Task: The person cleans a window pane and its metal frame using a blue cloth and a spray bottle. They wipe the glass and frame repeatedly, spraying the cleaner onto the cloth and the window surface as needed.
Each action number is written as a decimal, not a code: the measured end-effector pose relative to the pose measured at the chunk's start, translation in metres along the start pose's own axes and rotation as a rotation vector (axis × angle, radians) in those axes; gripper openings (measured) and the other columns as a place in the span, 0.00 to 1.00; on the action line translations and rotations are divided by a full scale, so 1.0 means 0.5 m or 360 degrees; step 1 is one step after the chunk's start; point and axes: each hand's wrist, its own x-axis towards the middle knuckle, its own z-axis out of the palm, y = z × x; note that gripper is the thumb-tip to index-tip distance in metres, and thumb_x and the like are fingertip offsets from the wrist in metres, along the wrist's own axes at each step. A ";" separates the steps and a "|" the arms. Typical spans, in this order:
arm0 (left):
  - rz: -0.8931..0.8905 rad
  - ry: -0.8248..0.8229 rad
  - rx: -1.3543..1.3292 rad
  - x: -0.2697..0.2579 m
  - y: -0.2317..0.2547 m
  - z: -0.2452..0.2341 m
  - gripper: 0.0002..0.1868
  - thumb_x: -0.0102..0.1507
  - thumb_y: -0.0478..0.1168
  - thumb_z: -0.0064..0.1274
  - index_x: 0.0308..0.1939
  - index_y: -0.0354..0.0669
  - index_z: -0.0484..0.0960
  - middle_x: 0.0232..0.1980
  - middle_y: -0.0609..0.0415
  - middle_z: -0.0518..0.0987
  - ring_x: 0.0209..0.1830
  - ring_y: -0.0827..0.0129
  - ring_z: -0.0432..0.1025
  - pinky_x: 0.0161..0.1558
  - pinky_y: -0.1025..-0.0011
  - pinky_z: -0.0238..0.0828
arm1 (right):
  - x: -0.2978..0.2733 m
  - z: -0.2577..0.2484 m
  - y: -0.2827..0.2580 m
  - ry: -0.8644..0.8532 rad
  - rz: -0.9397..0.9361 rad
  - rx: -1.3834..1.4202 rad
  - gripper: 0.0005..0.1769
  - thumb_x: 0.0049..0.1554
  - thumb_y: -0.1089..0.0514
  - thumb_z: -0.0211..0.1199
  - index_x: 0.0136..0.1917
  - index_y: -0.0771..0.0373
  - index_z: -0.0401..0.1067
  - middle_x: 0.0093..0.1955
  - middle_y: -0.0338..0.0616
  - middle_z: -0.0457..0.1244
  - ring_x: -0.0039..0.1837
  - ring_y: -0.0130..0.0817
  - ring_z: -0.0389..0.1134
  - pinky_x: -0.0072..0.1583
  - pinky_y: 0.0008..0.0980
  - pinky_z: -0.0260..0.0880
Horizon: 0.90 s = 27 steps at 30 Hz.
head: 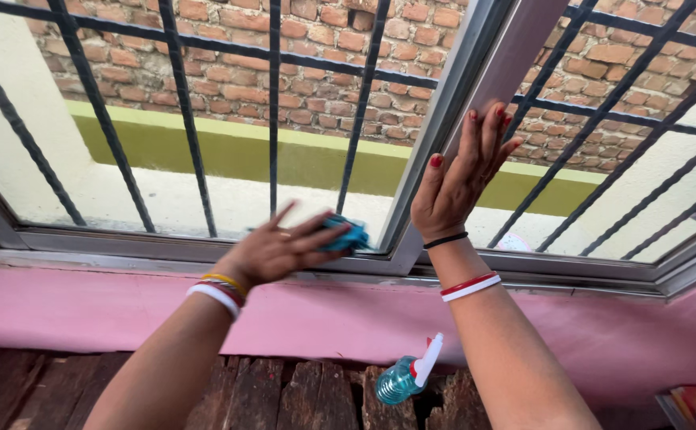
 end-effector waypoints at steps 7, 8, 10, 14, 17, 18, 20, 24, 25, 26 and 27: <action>-0.1039 0.0918 -0.0205 -0.089 -0.014 0.057 0.26 0.70 0.56 0.62 0.71 0.77 0.71 0.83 0.45 0.54 0.86 0.50 0.40 0.79 0.36 0.26 | -0.003 -0.002 -0.005 -0.0210 -0.0238 -0.0134 0.30 0.74 0.46 0.32 0.81 0.61 0.56 0.86 0.49 0.45 0.89 0.42 0.37 0.86 0.52 0.24; -0.1095 0.1014 -0.0312 -0.054 0.010 0.069 0.22 0.72 0.54 0.61 0.68 0.75 0.74 0.82 0.43 0.56 0.87 0.48 0.41 0.80 0.36 0.27 | 0.001 -0.001 -0.005 -0.0185 -0.0233 -0.0108 0.30 0.74 0.46 0.32 0.81 0.61 0.57 0.86 0.48 0.45 0.88 0.42 0.37 0.86 0.52 0.24; -0.1035 0.0824 -0.0476 0.020 0.054 0.081 0.14 0.70 0.52 0.56 0.60 0.74 0.78 0.79 0.45 0.59 0.85 0.51 0.46 0.80 0.34 0.24 | 0.001 0.001 -0.007 -0.0138 -0.0216 -0.0051 0.30 0.73 0.45 0.32 0.80 0.61 0.57 0.86 0.48 0.46 0.88 0.42 0.38 0.86 0.53 0.25; -0.0495 0.0530 -0.0422 0.152 0.114 0.056 0.10 0.72 0.54 0.47 0.57 0.73 0.77 0.82 0.53 0.62 0.82 0.56 0.55 0.77 0.39 0.19 | 0.005 -0.011 -0.011 -0.0126 -0.0215 -0.0014 0.30 0.72 0.45 0.33 0.79 0.60 0.57 0.85 0.47 0.47 0.88 0.42 0.39 0.86 0.54 0.25; -0.0455 0.0589 -0.0163 0.132 0.086 0.039 0.16 0.73 0.54 0.44 0.66 0.77 0.74 0.82 0.55 0.61 0.81 0.64 0.56 0.78 0.38 0.14 | 0.006 -0.008 -0.009 -0.0145 -0.0241 -0.0083 0.28 0.71 0.48 0.37 0.79 0.60 0.57 0.85 0.48 0.47 0.88 0.42 0.40 0.85 0.56 0.23; -0.0482 0.0608 -0.0085 0.104 0.061 0.041 0.19 0.73 0.55 0.45 0.68 0.79 0.73 0.82 0.54 0.61 0.80 0.66 0.56 0.77 0.38 0.11 | 0.004 -0.008 -0.008 -0.0164 -0.0256 -0.0116 0.27 0.71 0.50 0.39 0.79 0.60 0.57 0.85 0.48 0.47 0.88 0.43 0.39 0.85 0.56 0.22; -0.0655 0.0810 -0.0028 0.032 0.003 0.046 0.21 0.74 0.58 0.50 0.71 0.78 0.69 0.83 0.48 0.60 0.83 0.60 0.55 0.76 0.37 0.09 | -0.001 -0.004 -0.005 -0.0202 -0.0293 -0.0200 0.26 0.71 0.53 0.42 0.80 0.61 0.57 0.85 0.49 0.47 0.87 0.44 0.38 0.84 0.57 0.22; -0.1513 0.1311 0.0135 -0.098 -0.065 0.047 0.27 0.74 0.56 0.56 0.77 0.75 0.67 0.83 0.41 0.52 0.85 0.44 0.39 0.78 0.33 0.12 | -0.009 -0.002 -0.002 -0.0249 -0.0365 -0.0287 0.27 0.71 0.57 0.44 0.81 0.65 0.57 0.86 0.51 0.46 0.88 0.48 0.37 0.85 0.55 0.26; -0.1711 0.1291 0.0160 -0.105 -0.062 0.051 0.26 0.74 0.54 0.54 0.76 0.70 0.67 0.82 0.40 0.52 0.84 0.42 0.39 0.78 0.34 0.13 | -0.009 -0.002 -0.002 -0.0247 -0.0380 -0.0282 0.28 0.71 0.58 0.44 0.81 0.66 0.57 0.86 0.51 0.45 0.88 0.48 0.37 0.86 0.55 0.28; -0.1913 0.1272 0.0186 -0.109 -0.058 0.053 0.26 0.74 0.53 0.52 0.76 0.65 0.67 0.82 0.39 0.52 0.84 0.41 0.40 0.78 0.34 0.15 | -0.007 0.000 -0.002 -0.0231 -0.0379 -0.0284 0.27 0.71 0.58 0.43 0.81 0.66 0.57 0.86 0.51 0.46 0.88 0.47 0.37 0.86 0.54 0.29; -0.2115 0.1249 0.0212 -0.109 -0.052 0.055 0.26 0.74 0.51 0.49 0.76 0.60 0.67 0.81 0.39 0.53 0.83 0.39 0.40 0.78 0.34 0.17 | -0.005 0.000 -0.003 -0.0215 -0.0378 -0.0285 0.27 0.70 0.58 0.43 0.81 0.65 0.58 0.85 0.50 0.47 0.88 0.47 0.37 0.86 0.54 0.29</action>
